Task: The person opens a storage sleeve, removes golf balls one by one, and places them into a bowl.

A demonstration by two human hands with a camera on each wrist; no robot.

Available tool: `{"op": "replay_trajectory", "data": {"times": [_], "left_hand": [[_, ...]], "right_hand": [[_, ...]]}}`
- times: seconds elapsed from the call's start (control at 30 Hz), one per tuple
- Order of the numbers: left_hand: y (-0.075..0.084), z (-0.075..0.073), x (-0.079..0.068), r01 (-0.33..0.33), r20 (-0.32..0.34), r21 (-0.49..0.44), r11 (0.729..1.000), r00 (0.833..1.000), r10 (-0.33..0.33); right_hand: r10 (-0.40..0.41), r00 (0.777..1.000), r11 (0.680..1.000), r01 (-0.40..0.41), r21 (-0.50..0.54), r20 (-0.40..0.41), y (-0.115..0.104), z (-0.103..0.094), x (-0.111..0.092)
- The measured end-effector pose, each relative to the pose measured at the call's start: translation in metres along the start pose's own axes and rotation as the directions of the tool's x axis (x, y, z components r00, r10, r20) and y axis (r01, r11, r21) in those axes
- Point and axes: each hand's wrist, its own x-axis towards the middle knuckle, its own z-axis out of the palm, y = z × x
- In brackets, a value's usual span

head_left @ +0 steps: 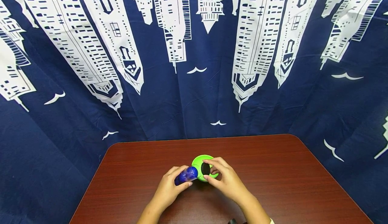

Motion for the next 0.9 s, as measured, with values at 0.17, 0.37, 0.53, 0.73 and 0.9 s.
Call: {"op": "replay_trajectory", "data": {"times": [0.17,0.37,0.53,0.73,0.9], "left_hand": [[-0.001,-0.001,0.001,0.029,-0.021,-0.023,0.999,0.999,-0.029],[-0.003,-0.001,0.001,0.07,-0.043,-0.053,0.996,0.996,-0.072],[-0.005,-0.001,0.002,0.088,-0.064,-0.068,0.994,0.994,-0.093],[-0.007,-0.002,0.002,0.119,-0.069,-0.089,0.989,0.99,-0.126],[-0.008,-0.002,0.002,0.125,-0.075,-0.087,0.988,0.988,-0.132]], "right_hand": [[0.049,0.998,0.997,-0.051,-0.064,-0.038,0.006,-0.009,0.0],[0.085,0.992,0.99,-0.094,-0.105,-0.089,0.017,-0.019,-0.001],[0.136,0.983,0.981,-0.151,-0.123,-0.123,0.025,-0.024,-0.002],[0.236,0.963,0.961,-0.252,-0.118,-0.131,0.035,-0.029,-0.003],[0.329,0.936,0.932,-0.343,-0.115,-0.124,0.041,-0.03,-0.006]]}}
